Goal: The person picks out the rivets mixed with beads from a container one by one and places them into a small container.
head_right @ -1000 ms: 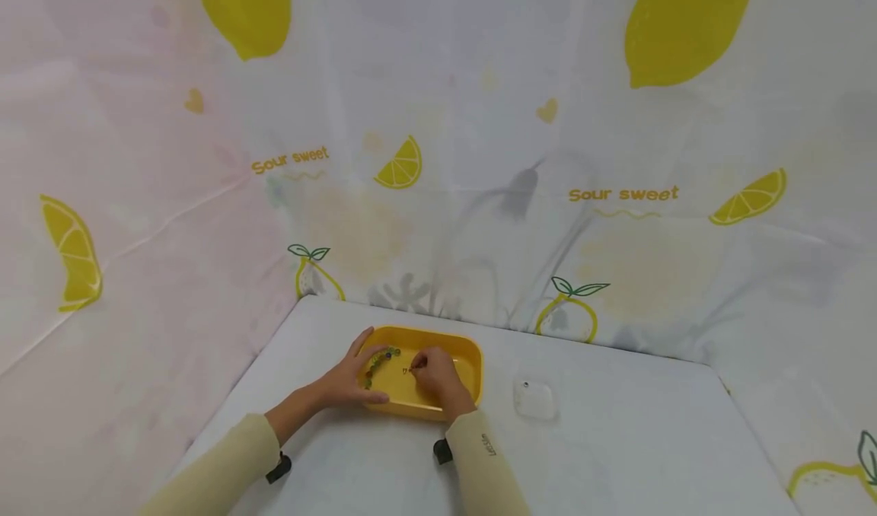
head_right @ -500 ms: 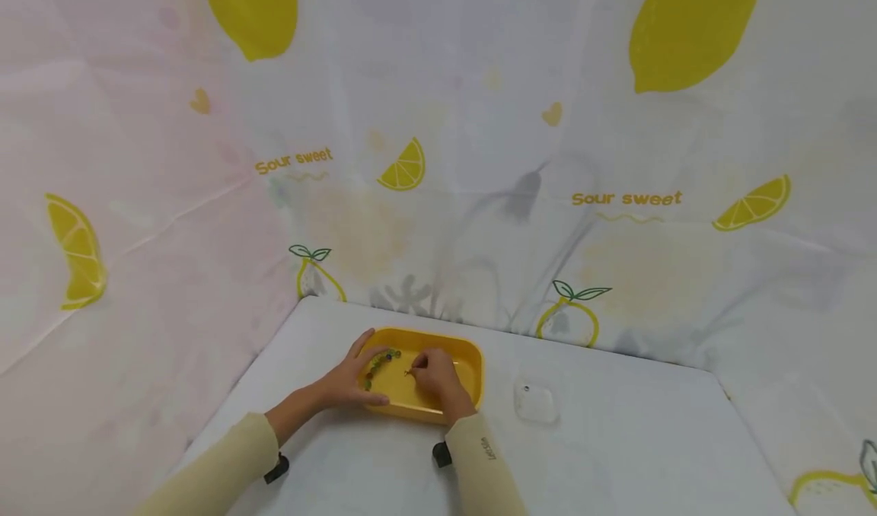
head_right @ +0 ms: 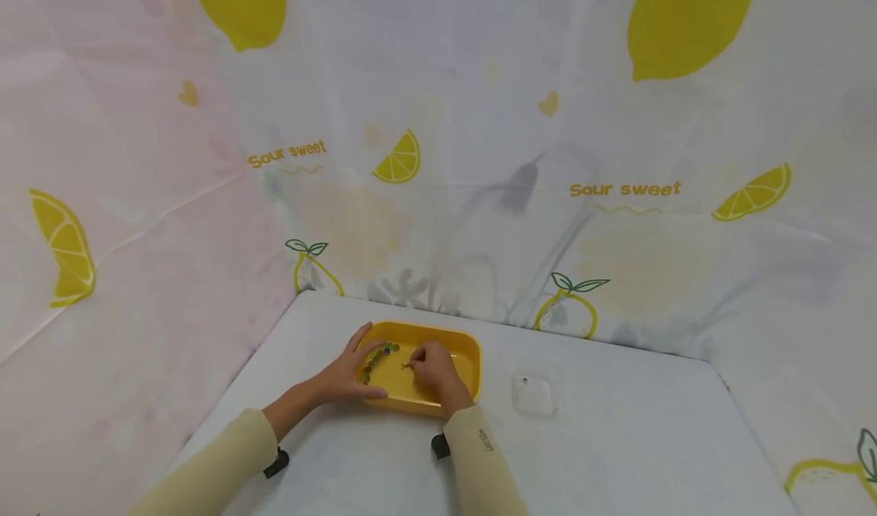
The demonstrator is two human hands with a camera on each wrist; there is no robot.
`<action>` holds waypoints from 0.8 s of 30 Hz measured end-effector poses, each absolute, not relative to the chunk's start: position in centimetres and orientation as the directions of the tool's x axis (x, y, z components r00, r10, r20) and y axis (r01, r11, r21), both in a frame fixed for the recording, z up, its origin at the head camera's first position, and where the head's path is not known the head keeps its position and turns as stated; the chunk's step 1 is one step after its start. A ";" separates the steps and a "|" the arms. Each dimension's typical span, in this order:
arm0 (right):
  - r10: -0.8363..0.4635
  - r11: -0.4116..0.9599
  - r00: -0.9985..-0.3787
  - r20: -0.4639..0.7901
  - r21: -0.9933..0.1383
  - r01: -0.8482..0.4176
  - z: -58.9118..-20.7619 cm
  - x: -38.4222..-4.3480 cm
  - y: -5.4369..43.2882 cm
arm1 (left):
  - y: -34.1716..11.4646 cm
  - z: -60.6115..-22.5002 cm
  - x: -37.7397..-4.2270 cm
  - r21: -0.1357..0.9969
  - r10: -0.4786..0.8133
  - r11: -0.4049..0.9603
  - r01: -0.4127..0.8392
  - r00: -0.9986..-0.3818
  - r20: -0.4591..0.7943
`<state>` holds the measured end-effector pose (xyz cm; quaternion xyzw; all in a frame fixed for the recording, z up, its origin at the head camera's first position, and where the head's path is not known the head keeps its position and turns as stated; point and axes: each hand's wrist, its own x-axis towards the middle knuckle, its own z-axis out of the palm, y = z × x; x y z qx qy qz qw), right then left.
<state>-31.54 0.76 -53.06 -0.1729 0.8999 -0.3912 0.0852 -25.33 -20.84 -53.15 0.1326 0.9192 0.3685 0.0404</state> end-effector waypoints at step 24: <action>-0.426 0.648 -0.905 0.002 -0.697 -0.306 -53.5 -32.0 0.7 | -20.6 -52.8 -25.2 0.686 0.263 0.699 0.204 -0.965 0.020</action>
